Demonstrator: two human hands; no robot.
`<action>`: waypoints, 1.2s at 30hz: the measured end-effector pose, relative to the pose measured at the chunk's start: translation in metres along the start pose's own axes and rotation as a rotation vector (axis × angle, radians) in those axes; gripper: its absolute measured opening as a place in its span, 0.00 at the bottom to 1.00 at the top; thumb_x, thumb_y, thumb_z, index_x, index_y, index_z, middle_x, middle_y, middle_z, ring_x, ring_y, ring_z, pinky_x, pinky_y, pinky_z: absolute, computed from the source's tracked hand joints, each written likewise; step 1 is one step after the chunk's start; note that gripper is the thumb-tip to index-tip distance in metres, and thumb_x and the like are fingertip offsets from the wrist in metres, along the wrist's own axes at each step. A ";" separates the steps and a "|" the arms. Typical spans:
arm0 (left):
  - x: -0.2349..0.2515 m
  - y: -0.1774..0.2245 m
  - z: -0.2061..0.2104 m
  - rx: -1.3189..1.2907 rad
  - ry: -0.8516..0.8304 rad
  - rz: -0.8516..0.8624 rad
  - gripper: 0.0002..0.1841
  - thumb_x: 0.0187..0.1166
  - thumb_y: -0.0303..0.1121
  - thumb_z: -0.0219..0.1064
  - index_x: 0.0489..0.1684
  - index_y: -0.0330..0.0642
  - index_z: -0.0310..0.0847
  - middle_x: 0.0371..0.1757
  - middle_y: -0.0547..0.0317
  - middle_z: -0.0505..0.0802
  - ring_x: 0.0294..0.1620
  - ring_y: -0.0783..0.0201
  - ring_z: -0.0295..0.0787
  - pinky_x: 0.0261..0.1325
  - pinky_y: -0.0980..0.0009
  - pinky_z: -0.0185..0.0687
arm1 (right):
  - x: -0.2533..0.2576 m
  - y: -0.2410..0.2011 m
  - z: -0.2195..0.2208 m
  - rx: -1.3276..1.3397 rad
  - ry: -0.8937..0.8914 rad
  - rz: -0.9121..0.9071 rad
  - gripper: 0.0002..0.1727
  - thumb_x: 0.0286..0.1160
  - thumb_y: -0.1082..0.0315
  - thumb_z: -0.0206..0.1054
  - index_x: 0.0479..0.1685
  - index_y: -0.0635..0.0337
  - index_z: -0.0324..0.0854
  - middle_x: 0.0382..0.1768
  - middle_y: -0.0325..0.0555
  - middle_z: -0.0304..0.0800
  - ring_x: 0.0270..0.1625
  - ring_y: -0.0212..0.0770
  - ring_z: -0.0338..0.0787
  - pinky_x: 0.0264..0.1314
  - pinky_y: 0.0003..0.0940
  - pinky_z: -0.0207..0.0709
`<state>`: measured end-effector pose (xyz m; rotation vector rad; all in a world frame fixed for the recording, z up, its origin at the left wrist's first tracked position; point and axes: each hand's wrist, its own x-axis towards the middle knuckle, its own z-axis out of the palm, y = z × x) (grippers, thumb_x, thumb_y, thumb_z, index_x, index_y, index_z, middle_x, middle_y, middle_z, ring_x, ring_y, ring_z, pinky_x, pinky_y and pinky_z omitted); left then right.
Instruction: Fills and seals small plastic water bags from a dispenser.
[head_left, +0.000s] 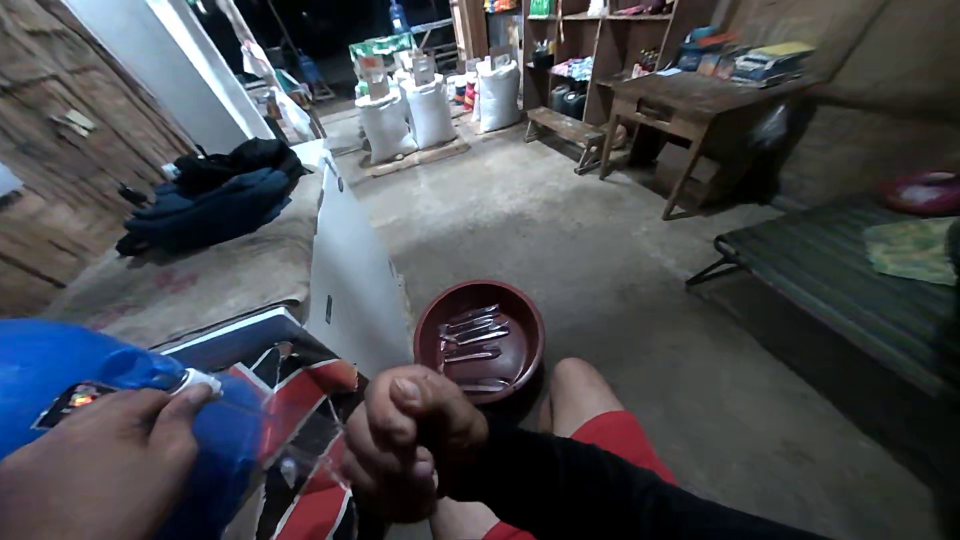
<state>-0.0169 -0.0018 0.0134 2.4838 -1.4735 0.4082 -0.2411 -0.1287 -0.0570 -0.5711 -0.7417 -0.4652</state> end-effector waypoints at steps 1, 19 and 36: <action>0.000 0.001 -0.001 -0.001 -0.011 0.004 0.27 0.89 0.47 0.55 0.37 0.28 0.88 0.45 0.29 0.92 0.52 0.33 0.89 0.56 0.30 0.78 | -0.001 0.000 0.001 0.084 -0.014 0.027 0.18 0.84 0.50 0.63 0.23 0.43 0.78 0.19 0.28 0.84 0.18 0.25 0.80 0.21 0.21 0.71; -0.008 0.027 -0.009 -0.004 0.135 -0.116 0.19 0.87 0.42 0.65 0.26 0.38 0.85 0.34 0.45 0.90 0.40 0.44 0.90 0.42 0.42 0.84 | -0.186 0.099 -0.108 -0.142 0.483 0.734 0.11 0.80 0.67 0.65 0.54 0.50 0.89 0.38 0.39 0.90 0.34 0.31 0.85 0.41 0.31 0.83; -0.011 0.029 -0.009 -0.019 0.146 -0.143 0.18 0.85 0.41 0.67 0.24 0.41 0.84 0.33 0.48 0.89 0.36 0.48 0.88 0.37 0.46 0.83 | -0.239 0.124 -0.144 -0.714 0.254 1.166 0.17 0.88 0.64 0.55 0.55 0.57 0.90 0.38 0.42 0.90 0.33 0.34 0.84 0.39 0.34 0.81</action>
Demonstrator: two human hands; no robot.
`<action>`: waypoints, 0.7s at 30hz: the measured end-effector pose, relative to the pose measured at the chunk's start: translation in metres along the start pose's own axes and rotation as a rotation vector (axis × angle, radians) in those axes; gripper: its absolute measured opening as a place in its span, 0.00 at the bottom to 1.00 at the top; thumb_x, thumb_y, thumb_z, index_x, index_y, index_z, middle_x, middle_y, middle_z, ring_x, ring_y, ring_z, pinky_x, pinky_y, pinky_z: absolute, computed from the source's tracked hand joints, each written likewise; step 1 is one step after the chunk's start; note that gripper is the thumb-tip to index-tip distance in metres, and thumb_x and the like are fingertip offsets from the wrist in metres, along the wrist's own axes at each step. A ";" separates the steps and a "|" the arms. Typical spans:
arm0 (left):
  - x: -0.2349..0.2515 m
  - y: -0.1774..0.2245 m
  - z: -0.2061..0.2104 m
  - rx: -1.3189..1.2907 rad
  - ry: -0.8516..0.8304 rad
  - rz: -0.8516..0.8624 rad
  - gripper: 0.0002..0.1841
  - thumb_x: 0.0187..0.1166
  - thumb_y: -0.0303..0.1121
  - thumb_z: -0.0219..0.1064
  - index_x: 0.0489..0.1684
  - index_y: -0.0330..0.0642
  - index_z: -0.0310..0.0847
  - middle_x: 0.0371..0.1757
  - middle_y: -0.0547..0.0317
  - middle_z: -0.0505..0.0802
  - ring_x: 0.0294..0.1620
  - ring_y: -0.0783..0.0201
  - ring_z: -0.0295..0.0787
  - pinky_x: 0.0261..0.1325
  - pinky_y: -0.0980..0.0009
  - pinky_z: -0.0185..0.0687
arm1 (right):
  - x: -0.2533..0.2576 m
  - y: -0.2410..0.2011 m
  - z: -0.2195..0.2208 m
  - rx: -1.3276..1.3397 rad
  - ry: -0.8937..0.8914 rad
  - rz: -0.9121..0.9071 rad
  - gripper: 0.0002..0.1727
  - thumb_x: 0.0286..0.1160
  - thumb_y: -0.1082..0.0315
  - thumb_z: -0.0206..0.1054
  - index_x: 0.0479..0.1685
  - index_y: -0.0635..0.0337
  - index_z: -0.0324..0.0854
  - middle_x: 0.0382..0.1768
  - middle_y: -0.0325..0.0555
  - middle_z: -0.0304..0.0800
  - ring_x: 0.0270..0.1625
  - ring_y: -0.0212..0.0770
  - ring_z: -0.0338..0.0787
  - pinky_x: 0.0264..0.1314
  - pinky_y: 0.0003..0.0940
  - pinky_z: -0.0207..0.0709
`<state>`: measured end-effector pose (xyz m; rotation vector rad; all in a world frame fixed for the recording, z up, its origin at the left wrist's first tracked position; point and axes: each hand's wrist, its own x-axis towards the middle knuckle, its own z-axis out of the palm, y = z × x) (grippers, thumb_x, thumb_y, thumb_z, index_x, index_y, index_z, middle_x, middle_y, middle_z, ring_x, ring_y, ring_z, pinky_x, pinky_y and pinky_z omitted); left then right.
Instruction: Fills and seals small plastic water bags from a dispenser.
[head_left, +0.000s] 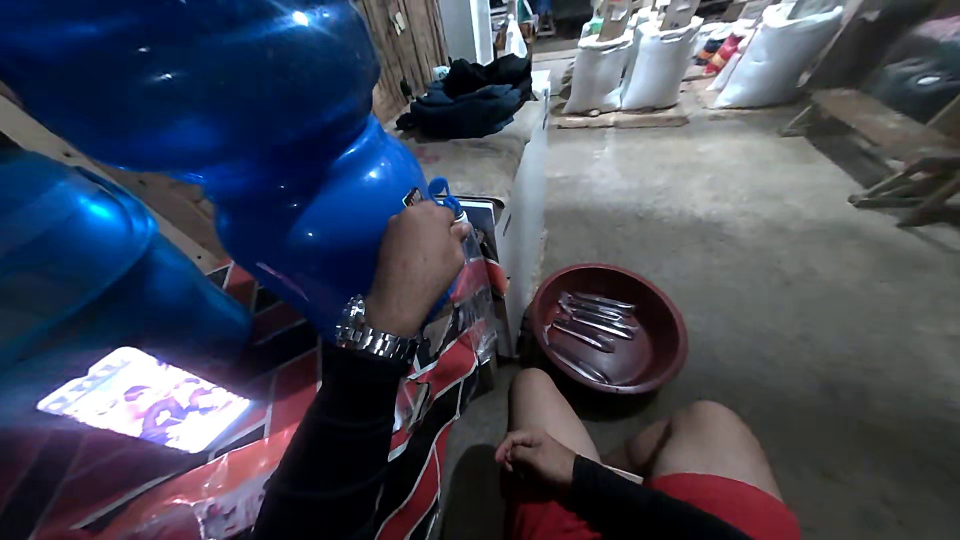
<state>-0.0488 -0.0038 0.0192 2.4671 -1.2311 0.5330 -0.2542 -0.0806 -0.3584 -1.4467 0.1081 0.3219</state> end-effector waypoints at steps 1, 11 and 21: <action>0.000 0.000 0.000 0.001 0.003 0.002 0.18 0.85 0.41 0.67 0.23 0.41 0.84 0.33 0.49 0.89 0.36 0.48 0.88 0.37 0.46 0.83 | 0.000 0.001 -0.001 -0.011 0.002 0.002 0.16 0.88 0.63 0.55 0.54 0.57 0.90 0.36 0.42 0.90 0.33 0.34 0.84 0.38 0.34 0.80; -0.001 -0.003 0.002 -0.005 0.025 0.030 0.18 0.85 0.41 0.66 0.22 0.41 0.82 0.32 0.50 0.88 0.35 0.49 0.88 0.36 0.47 0.83 | 0.002 -0.005 0.002 -0.143 0.000 0.045 0.18 0.89 0.59 0.57 0.70 0.48 0.84 0.44 0.45 0.92 0.37 0.38 0.89 0.45 0.40 0.86; 0.000 -0.002 0.002 0.003 0.021 0.028 0.18 0.86 0.41 0.66 0.24 0.40 0.84 0.33 0.49 0.88 0.37 0.48 0.89 0.37 0.47 0.83 | 0.002 -0.006 -0.002 -0.218 -0.036 0.038 0.19 0.91 0.55 0.52 0.44 0.56 0.85 0.29 0.41 0.86 0.30 0.36 0.85 0.37 0.38 0.82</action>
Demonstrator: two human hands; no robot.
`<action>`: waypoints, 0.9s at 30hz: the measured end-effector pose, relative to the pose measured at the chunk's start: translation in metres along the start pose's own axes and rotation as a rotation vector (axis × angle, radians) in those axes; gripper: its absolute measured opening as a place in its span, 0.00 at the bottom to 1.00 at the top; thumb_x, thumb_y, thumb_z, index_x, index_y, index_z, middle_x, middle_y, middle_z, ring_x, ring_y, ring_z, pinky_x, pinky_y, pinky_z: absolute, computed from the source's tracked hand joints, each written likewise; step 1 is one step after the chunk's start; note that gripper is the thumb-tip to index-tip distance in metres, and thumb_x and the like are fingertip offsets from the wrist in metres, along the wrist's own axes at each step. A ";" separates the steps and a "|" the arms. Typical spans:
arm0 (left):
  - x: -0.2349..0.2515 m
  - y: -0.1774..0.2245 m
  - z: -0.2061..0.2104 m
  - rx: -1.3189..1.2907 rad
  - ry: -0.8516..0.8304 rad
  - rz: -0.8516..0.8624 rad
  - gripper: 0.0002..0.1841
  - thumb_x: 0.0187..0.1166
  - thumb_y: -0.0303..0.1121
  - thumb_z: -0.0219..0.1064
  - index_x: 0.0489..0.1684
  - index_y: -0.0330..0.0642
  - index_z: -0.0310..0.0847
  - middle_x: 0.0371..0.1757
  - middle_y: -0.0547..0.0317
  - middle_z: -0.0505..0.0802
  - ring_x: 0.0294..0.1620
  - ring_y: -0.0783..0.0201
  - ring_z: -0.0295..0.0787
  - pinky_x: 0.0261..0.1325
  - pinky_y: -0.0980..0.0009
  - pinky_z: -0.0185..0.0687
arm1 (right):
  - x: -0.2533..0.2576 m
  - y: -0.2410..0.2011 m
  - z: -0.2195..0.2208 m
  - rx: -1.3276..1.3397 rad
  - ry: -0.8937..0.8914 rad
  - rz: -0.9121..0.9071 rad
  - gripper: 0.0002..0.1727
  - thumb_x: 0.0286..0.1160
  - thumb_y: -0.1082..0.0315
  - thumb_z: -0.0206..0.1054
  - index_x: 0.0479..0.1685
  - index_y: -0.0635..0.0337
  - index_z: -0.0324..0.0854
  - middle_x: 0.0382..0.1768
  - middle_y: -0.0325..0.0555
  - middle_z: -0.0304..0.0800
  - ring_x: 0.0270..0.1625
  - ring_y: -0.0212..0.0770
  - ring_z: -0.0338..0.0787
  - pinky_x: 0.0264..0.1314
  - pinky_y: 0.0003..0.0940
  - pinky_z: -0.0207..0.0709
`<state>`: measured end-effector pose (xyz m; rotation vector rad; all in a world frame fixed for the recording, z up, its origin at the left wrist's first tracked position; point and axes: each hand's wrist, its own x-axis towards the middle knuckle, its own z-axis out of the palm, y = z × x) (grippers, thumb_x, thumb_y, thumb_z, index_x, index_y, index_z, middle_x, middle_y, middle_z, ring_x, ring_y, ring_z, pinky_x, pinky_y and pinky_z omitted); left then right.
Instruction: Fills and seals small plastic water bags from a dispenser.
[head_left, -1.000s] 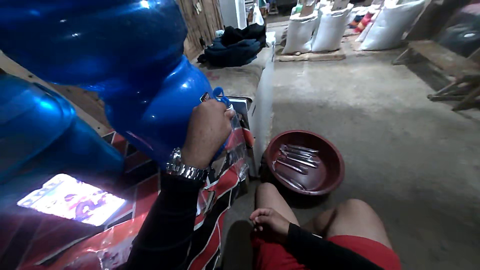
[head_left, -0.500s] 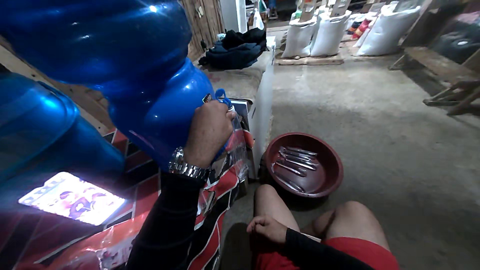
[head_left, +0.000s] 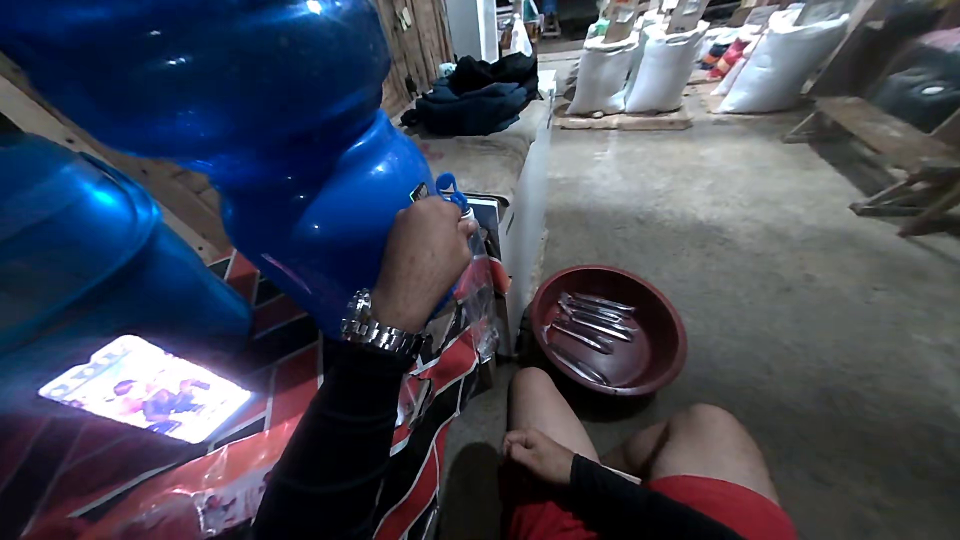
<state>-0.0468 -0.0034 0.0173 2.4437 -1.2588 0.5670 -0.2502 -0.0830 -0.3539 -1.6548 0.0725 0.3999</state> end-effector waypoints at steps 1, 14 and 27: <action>0.000 0.000 0.000 -0.001 -0.001 0.001 0.18 0.86 0.41 0.66 0.24 0.41 0.83 0.33 0.49 0.88 0.37 0.48 0.88 0.37 0.47 0.83 | 0.000 0.001 0.000 0.005 0.010 -0.001 0.19 0.91 0.54 0.52 0.42 0.55 0.85 0.28 0.40 0.85 0.29 0.36 0.84 0.35 0.38 0.80; 0.009 -0.001 0.001 0.035 -0.070 -0.056 0.19 0.85 0.44 0.65 0.26 0.41 0.86 0.36 0.51 0.90 0.42 0.51 0.90 0.45 0.48 0.85 | 0.004 0.001 0.003 0.177 -0.019 -0.058 0.22 0.85 0.68 0.65 0.77 0.54 0.77 0.62 0.47 0.91 0.59 0.44 0.93 0.67 0.45 0.88; 0.010 0.001 0.000 0.034 -0.076 -0.071 0.18 0.85 0.43 0.66 0.26 0.41 0.86 0.37 0.51 0.90 0.42 0.52 0.90 0.46 0.49 0.85 | 0.003 0.005 0.000 0.120 0.001 -0.020 0.15 0.89 0.58 0.59 0.60 0.54 0.87 0.40 0.43 0.91 0.39 0.37 0.88 0.48 0.38 0.84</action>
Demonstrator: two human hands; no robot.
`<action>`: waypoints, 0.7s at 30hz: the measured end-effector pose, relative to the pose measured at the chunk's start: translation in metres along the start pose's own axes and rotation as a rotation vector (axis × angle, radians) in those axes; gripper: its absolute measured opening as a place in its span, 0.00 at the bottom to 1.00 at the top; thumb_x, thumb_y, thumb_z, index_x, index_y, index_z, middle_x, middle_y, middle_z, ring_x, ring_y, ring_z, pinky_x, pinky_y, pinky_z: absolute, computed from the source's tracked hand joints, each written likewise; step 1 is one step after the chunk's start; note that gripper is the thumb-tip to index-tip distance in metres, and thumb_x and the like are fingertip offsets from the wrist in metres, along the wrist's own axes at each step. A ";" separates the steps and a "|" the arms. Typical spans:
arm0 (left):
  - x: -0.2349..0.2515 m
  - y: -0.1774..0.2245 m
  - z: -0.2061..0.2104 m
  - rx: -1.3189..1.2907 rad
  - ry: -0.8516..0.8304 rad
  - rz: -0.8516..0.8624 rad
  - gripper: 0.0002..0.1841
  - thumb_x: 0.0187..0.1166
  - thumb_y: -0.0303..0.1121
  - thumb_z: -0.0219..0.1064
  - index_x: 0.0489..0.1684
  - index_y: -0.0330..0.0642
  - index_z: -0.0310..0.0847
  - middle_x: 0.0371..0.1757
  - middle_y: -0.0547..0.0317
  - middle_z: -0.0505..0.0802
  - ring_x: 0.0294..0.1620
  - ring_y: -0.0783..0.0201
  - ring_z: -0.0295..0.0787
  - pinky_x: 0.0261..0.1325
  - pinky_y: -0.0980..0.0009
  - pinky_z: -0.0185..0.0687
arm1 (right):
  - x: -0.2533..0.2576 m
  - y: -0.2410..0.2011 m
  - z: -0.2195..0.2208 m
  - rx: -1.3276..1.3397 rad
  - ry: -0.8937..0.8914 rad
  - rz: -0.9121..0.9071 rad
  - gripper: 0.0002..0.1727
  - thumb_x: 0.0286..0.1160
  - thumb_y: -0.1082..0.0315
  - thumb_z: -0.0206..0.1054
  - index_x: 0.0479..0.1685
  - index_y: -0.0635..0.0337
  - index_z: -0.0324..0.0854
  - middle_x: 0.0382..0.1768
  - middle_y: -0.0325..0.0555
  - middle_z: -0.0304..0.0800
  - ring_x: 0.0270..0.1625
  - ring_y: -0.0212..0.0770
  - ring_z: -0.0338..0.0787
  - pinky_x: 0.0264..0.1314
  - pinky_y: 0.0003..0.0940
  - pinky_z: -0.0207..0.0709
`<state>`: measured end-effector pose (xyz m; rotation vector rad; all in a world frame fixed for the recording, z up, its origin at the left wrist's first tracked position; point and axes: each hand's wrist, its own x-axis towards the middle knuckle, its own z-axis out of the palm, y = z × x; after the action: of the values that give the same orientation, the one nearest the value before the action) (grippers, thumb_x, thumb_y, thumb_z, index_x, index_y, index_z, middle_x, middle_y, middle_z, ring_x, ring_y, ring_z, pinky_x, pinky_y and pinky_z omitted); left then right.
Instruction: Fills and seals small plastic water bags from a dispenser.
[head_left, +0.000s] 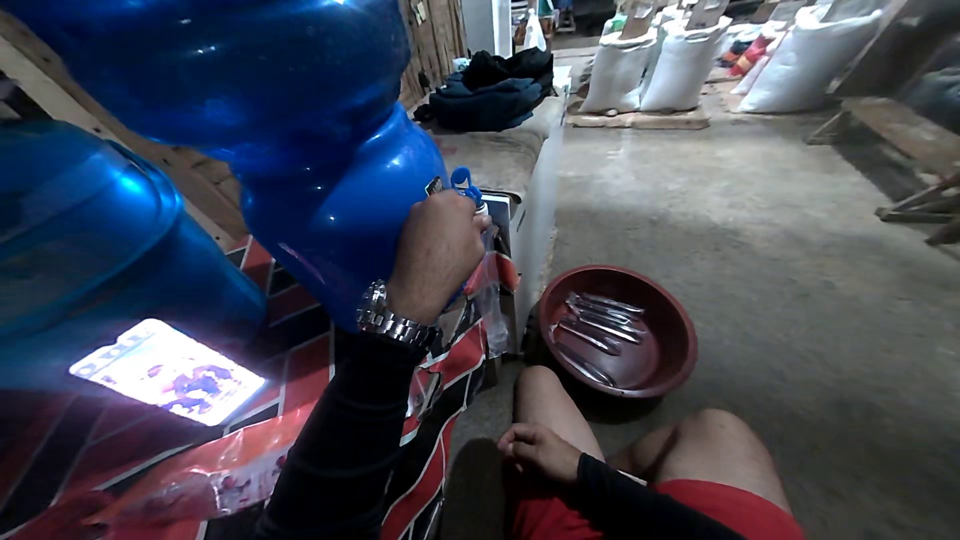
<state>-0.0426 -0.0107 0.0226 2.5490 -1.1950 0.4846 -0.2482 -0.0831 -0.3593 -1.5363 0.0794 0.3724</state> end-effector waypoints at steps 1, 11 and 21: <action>0.000 0.000 0.000 0.003 -0.004 -0.003 0.18 0.85 0.43 0.65 0.27 0.41 0.86 0.37 0.51 0.90 0.42 0.51 0.90 0.46 0.49 0.85 | 0.000 0.000 0.000 -0.002 0.010 0.006 0.16 0.89 0.57 0.59 0.61 0.53 0.86 0.40 0.43 0.90 0.37 0.37 0.87 0.45 0.37 0.84; 0.000 0.001 -0.001 0.015 -0.010 0.000 0.18 0.85 0.44 0.65 0.27 0.41 0.86 0.36 0.51 0.90 0.42 0.52 0.90 0.45 0.48 0.85 | -0.001 0.003 -0.002 0.029 0.018 0.004 0.19 0.89 0.53 0.54 0.45 0.56 0.86 0.30 0.43 0.88 0.30 0.37 0.84 0.34 0.38 0.80; -0.001 0.000 0.001 0.006 0.014 0.013 0.19 0.84 0.44 0.66 0.26 0.40 0.86 0.36 0.50 0.90 0.41 0.50 0.90 0.45 0.48 0.85 | -0.001 0.000 0.000 -0.087 0.012 0.024 0.26 0.89 0.46 0.56 0.29 0.55 0.85 0.21 0.39 0.81 0.24 0.35 0.79 0.29 0.37 0.75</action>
<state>-0.0426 -0.0104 0.0219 2.5400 -1.2082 0.5081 -0.2493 -0.0837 -0.3589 -1.6248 0.0920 0.3901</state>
